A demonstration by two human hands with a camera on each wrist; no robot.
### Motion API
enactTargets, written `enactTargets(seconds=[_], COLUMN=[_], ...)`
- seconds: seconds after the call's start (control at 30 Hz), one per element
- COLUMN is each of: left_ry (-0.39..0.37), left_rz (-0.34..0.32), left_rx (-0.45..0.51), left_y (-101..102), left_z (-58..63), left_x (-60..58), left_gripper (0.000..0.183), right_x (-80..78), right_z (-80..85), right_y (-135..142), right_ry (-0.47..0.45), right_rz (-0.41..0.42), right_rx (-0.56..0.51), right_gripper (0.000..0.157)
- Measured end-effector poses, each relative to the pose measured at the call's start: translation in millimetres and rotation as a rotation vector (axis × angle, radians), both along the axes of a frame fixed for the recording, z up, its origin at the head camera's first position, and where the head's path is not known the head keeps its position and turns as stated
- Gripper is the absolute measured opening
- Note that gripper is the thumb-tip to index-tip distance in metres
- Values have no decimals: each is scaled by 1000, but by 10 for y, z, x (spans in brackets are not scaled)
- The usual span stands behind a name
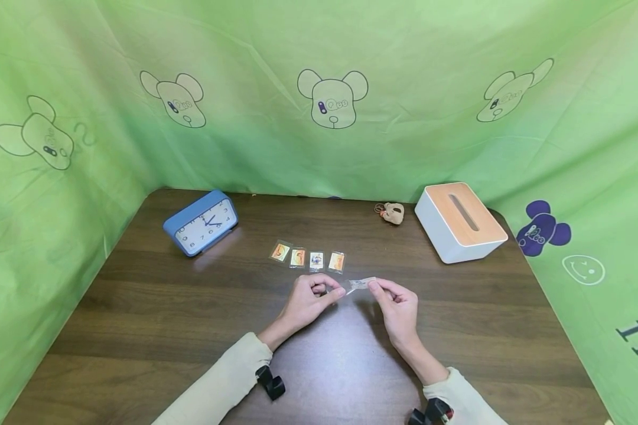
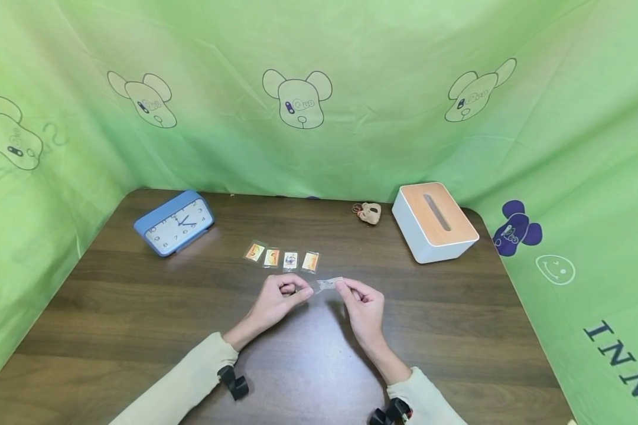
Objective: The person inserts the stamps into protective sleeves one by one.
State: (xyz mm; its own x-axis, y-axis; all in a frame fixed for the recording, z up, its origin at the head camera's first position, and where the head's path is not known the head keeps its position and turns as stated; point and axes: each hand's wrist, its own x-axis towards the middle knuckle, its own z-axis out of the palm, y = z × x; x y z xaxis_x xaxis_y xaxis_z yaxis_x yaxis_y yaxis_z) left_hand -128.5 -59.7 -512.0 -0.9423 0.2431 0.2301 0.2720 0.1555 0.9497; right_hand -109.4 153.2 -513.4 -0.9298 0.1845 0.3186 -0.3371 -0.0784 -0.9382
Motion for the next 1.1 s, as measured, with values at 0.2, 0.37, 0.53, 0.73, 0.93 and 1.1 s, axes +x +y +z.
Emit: enactTargets(seconds=[0.2, 0.37, 0.53, 0.73, 0.93, 1.1], left_ry=[5, 7, 26, 45, 97, 186], left_rz=[19, 37, 45, 64, 78, 89], left_rx=[-50, -105, -123, -151, -183, -151], left_y=[-2, 0, 4, 14, 16, 13], left_z=[7, 13, 3, 27, 16, -75], left_x=[4, 12, 13, 14, 18, -10], left_gripper=[9, 9, 8, 7, 8, 10], right_x=[3, -4, -9, -4, 4, 10], right_z=[9, 4, -6, -4, -1, 9], right_y=[6, 13, 22, 23, 18, 20], right_ry=[-11, -45, -88, -83, -91, -114], right_rz=[-2, -14, -33, -25, 23, 66], right_rx=[23, 53, 76, 99, 151, 190], right_gripper=[7, 7, 7, 6, 6, 6])
